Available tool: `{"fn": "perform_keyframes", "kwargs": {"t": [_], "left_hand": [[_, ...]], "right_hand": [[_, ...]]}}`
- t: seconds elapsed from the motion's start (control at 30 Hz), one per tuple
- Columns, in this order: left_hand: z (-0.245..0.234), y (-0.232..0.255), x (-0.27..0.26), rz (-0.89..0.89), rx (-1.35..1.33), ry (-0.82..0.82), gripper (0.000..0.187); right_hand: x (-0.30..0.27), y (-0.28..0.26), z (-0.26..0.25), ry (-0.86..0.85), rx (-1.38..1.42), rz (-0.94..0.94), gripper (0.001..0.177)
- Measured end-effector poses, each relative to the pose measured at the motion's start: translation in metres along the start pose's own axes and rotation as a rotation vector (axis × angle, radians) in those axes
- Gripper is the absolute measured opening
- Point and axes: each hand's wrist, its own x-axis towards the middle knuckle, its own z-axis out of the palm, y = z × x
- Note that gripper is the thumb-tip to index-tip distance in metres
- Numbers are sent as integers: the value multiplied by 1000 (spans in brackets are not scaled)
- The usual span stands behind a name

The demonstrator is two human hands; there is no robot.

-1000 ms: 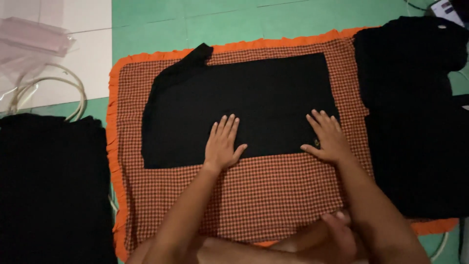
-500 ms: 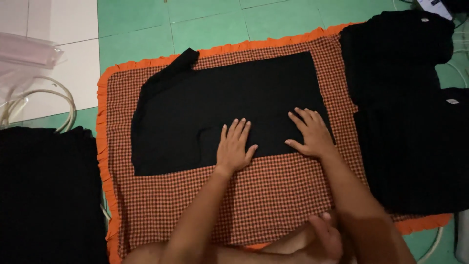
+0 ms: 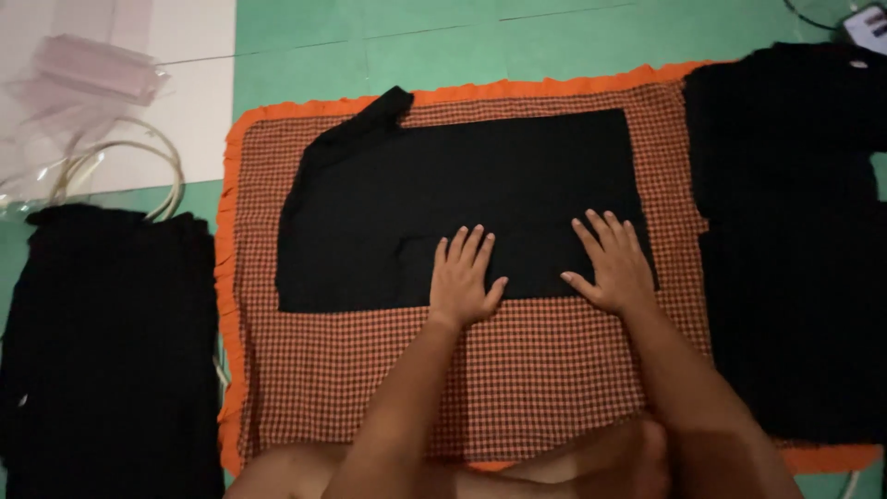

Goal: The person is folding black t-shirts or fabric pieces into neat rectangles on a checkered mat.

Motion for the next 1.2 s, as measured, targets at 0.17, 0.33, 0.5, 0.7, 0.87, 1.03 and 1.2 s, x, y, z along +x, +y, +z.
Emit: {"fn": "perform_keyframes", "kwargs": {"t": [0.17, 0.33, 0.5, 0.7, 0.87, 1.03, 1.2], "left_hand": [[5, -2, 2, -13, 30, 6, 80], [10, -11, 1, -37, 0, -15, 84], [-33, -48, 17, -90, -251, 174, 80], [-67, -130, -31, -510, 248, 99, 90], [-45, -149, -65, -581, 242, -19, 93], [-47, -152, -60, -597, 268, -73, 97], [-51, -145, -59, -652, 274, -152, 97]], "right_hand": [[1, 2, 7, 28, 8, -25, 91], [1, -5, 1, 43, 71, -22, 90], [-1, 6, 14, 79, 62, -51, 89], [1, -9, -6, 86, 42, -36, 91], [3, -6, -2, 53, 24, -22, 91], [6, 3, 13, -25, -18, 30, 93], [-1, 1, 10, -3, 25, 15, 93]]}}
